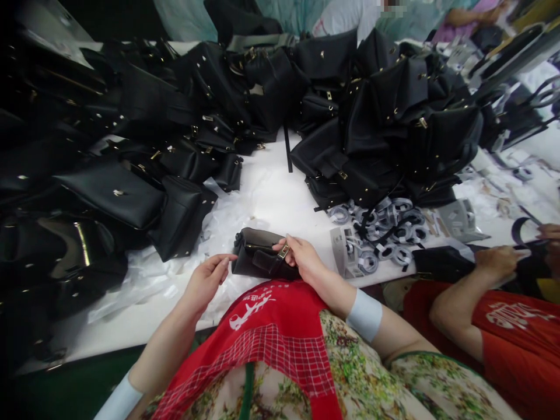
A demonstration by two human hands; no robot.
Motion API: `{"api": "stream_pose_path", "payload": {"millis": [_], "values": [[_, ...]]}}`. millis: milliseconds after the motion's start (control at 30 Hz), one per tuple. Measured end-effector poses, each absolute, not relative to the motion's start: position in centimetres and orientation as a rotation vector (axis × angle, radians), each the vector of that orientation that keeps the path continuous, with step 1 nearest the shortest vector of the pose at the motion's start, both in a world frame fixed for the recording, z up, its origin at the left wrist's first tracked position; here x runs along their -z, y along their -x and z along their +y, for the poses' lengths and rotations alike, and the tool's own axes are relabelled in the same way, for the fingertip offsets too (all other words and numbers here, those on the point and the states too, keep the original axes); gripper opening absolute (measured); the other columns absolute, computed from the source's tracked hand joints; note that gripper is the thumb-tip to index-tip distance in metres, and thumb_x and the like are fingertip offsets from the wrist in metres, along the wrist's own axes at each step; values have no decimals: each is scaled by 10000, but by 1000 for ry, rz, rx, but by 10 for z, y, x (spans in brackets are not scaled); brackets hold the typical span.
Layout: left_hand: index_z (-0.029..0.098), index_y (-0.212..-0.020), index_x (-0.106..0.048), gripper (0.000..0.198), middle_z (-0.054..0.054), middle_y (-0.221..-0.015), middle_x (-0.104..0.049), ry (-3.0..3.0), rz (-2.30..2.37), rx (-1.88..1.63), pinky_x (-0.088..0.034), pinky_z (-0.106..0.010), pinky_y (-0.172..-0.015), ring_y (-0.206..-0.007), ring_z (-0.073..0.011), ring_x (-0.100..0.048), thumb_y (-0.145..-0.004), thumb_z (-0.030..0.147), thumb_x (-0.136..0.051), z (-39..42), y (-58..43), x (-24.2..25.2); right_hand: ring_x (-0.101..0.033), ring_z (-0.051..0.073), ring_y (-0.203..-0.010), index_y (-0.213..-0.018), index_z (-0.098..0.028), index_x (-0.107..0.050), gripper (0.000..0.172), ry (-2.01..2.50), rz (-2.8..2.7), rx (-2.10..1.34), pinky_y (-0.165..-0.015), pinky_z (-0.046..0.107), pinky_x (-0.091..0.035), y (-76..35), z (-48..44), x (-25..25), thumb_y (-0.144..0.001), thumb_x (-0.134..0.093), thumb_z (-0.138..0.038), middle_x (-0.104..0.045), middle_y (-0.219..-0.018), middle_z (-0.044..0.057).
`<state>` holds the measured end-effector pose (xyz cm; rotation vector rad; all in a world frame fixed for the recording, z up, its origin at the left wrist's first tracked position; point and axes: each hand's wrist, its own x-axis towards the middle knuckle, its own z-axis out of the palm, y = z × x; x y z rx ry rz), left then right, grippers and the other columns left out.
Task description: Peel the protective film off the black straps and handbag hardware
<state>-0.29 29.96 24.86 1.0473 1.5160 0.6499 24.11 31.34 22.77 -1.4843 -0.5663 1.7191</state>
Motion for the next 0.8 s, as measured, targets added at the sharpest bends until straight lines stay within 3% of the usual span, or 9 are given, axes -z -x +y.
{"api": "stream_pose_path", "payload": {"millis": [133,300,400,533,633,800], "values": [[154,-903,-713,321,-53,-801,-701,-1077,1486,-702,-447,-266,-637,-709,-170,-595,-768,433,-631,299,-1,-244,-430,65,-435,-803,-156,-638,333,1551,-524,-1693,-387,190,-300,-250,327,-218,-809,-641,-489,-739,-810,76],[171,-957,-724,345,-24,-675,-665,-1321,1283,-591,-447,-270,-602,-619,-150,-578,-908,387,-459,303,-32,-252,-495,89,-434,-781,-153,-640,319,1628,-612,-1681,-399,189,-376,-245,328,-216,-847,-600,-463,-638,-585,20],[180,-847,-724,254,-47,-784,-695,-1700,1266,-488,-467,-293,-729,-750,-168,-619,-904,306,-512,309,-56,-255,-486,87,-403,-771,-151,-631,336,1667,-675,-1670,-388,192,-386,-241,324,-216,-840,-595,-477,-576,-527,-10],[167,-752,-673,318,-62,-763,-663,-2090,1328,-205,-454,-311,-651,-719,-202,-622,-894,425,-554,313,-81,-259,-495,91,-410,-778,-148,-631,345,1676,-682,-1676,-394,199,-393,-240,320,-216,-802,-621,-492,-575,-533,-17],[143,-851,-659,394,-82,-793,-656,-2260,1368,-68,-441,-317,-594,-717,-229,-639,-907,499,-501,311,-92,-263,-501,96,-435,-765,-148,-633,365,1634,-674,-1685,-400,200,-388,-241,318,-217,-768,-645,-513,-566,-533,-24],[123,-978,-619,379,-106,-828,-649,-2460,1344,45,-443,-310,-592,-743,-237,-660,-989,347,-313,309,-103,-266,-543,104,-483,-776,-153,-637,366,1607,-681,-1671,-441,209,-443,-243,316,-217,-748,-655,-518,-603,-584,-16]]}}
